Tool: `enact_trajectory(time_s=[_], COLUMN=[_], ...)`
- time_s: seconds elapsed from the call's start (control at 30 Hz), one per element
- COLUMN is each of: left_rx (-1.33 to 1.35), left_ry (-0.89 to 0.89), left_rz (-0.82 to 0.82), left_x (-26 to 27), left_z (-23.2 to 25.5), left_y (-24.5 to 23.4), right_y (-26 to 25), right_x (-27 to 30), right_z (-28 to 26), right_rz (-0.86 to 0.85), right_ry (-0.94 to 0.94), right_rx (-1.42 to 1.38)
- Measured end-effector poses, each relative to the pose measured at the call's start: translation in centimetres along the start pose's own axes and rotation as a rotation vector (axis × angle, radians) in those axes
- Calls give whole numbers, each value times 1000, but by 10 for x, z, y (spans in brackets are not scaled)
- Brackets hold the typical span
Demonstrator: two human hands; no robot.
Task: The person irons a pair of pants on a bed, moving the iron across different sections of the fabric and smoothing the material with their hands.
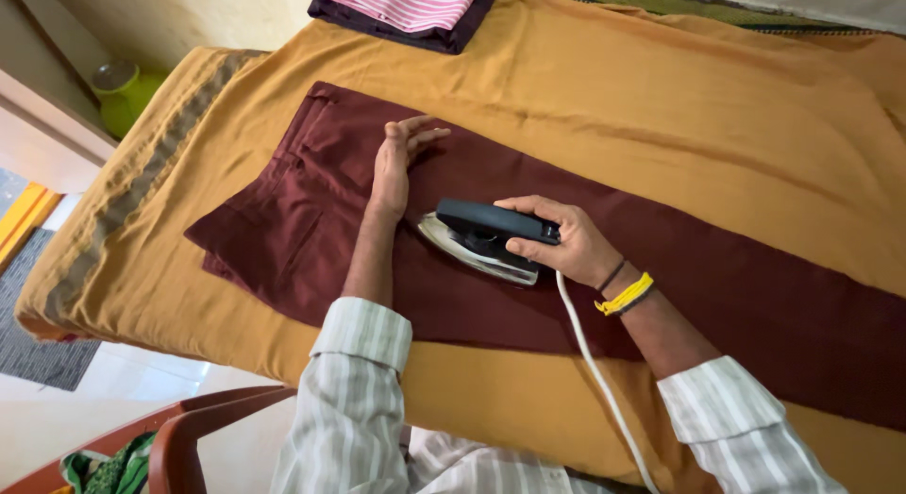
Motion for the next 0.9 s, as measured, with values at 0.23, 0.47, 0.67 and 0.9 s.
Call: enact_trajectory(time_s=[0.23,0.47,0.67,0.9], left_rx=[-520,-1183,-1240,-1285], left_ry=[59,65,-100,-180], left_rz=[-318,-835,-1009,-1137], left_x=[5,5,-8,-16], left_z=[11,21,3,0], left_y=[18,38,36,36], right_y=[-15,-7,18,41], right_x=[91,121,53,36], right_z=[16,22,-12,-26], right_rz=[-37,87,-47,-172], right_ry=[26,23,-114,-128], right_rx=[47,121,20,-35])
Point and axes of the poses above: each hand's wrist, its own x-axis away from the middle knuckle, its own y-axis out of the palm, z = x × y, the point moved 2 cm from there along -x, towards the middle knuckle, and after that the axes turned 12 degrees about y, right-handed, at the moved point
